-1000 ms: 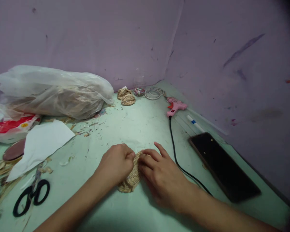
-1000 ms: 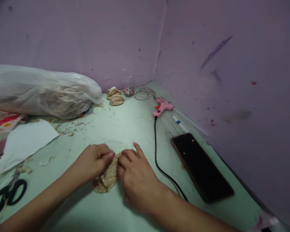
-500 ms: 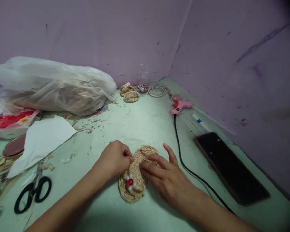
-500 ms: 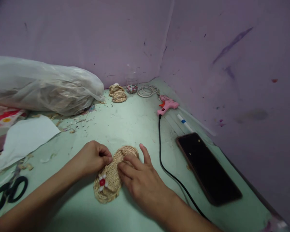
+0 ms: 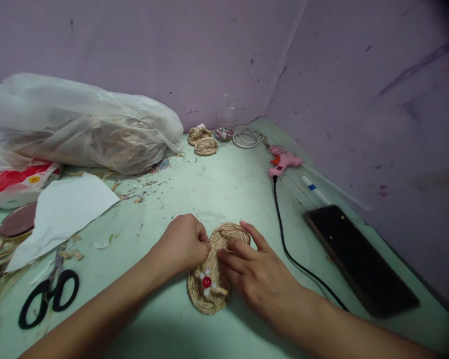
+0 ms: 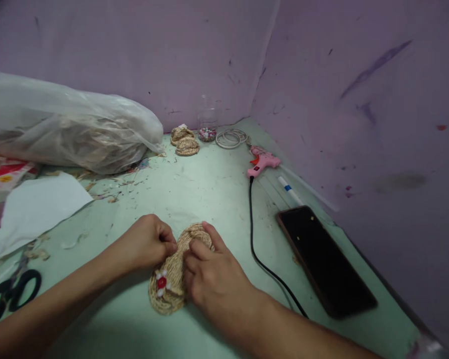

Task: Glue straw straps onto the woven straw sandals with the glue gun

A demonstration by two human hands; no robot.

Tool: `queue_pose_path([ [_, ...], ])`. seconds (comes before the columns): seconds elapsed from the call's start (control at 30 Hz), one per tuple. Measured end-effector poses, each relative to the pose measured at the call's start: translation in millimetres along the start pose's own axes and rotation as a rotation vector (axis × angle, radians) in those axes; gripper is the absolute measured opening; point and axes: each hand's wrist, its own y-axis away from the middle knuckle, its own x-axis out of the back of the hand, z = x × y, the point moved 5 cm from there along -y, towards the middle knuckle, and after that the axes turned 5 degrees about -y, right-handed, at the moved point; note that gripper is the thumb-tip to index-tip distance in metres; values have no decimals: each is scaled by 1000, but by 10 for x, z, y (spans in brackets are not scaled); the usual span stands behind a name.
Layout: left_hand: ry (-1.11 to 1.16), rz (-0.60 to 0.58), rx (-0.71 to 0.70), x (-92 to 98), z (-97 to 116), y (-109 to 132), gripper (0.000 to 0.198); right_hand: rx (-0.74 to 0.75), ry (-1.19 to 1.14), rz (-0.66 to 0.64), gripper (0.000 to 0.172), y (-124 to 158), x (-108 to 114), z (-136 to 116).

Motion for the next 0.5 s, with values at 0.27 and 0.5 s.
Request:
queue_pose_path([
  [0.27, -114, 37, -15, -19, 44, -23, 16, 33, 15, -52, 14, -41, -5, -13],
  [0.5, -93, 8, -4, -16, 55, -40, 15, 61, 18, -53, 15, -70, 11, -18],
])
